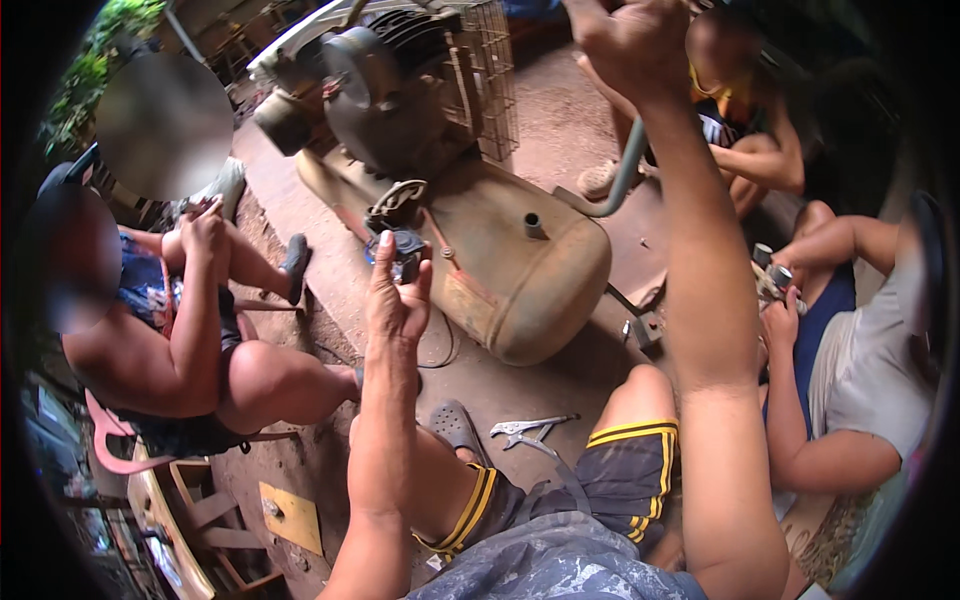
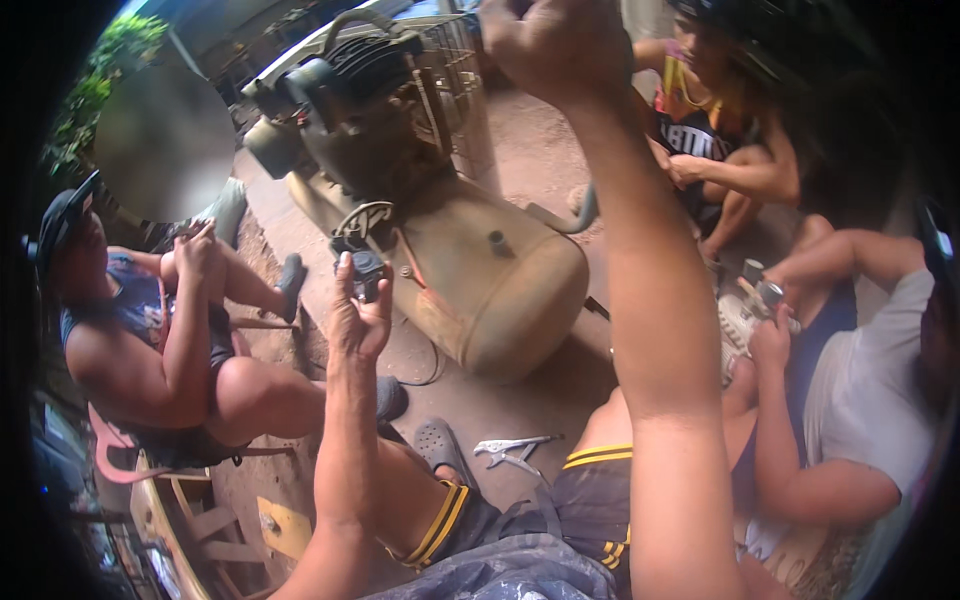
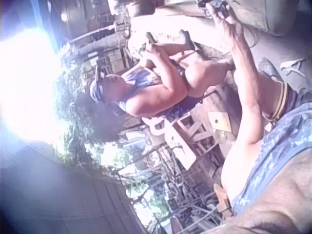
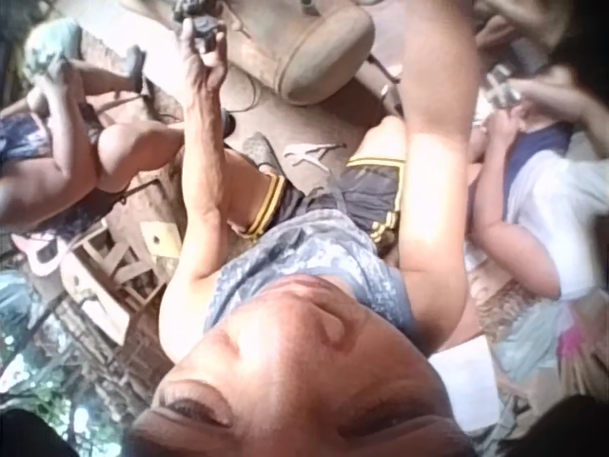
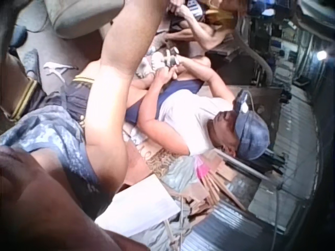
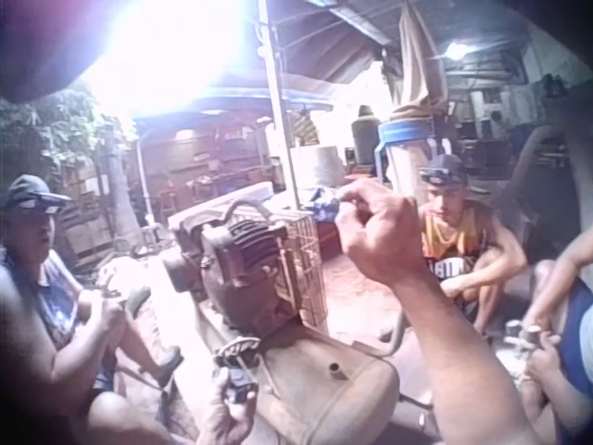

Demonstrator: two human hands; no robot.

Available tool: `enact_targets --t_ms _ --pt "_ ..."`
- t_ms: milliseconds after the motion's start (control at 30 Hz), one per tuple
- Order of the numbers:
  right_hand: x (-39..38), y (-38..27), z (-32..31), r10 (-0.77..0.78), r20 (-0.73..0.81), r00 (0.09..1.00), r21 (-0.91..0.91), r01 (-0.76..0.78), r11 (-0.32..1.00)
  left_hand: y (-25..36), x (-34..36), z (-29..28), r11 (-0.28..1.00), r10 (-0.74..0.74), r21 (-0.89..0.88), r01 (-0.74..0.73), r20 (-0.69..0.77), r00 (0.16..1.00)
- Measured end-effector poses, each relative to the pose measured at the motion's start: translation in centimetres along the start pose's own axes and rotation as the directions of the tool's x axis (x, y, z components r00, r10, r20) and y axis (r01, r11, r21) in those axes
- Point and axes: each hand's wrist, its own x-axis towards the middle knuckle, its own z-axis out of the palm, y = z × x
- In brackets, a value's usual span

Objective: The recorder is working with a group of people to inspect and repair an air compressor manifold and pressure switch assembly.

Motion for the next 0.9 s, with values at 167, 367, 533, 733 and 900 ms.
enact_targets --t_ms 167,367,533,733,900 --pt "-0.2 1.2 0.3 -0.091 -0.04 0.995 -0.104 0.086 0.991 0.5 0.1 -0.8 0.999 0.03 -0.021 -0.031 -0.031 0.999" --pt "-0.1 2.0 0.3 0.104 0.055 0.993 0.012 -0.105 0.994 0.4 -0.3 -0.7 0.993 0.032 -0.109 -0.043 -0.102 0.994" --pt "-0.1 2.1 0.3 0.062 0.076 0.995 0.021 -0.064 0.998 0.5 -0.2 -1.1 0.994 0.025 -0.1 -0.035 -0.108 0.994" --pt "0.0 1.8 0.5 0.057 0.047 0.997 0.072 -0.06 0.996 0.5 -0.1 -1.9 0.979 -0.054 -0.201 0.037 -0.08 0.995" --pt "-0.1 1.4 0.4 0.134 0.085 0.987 0.089 -0.141 0.986 0.6 -0.2 -2.6 0.97 -0.083 -0.229 0.083 0.008 0.996"
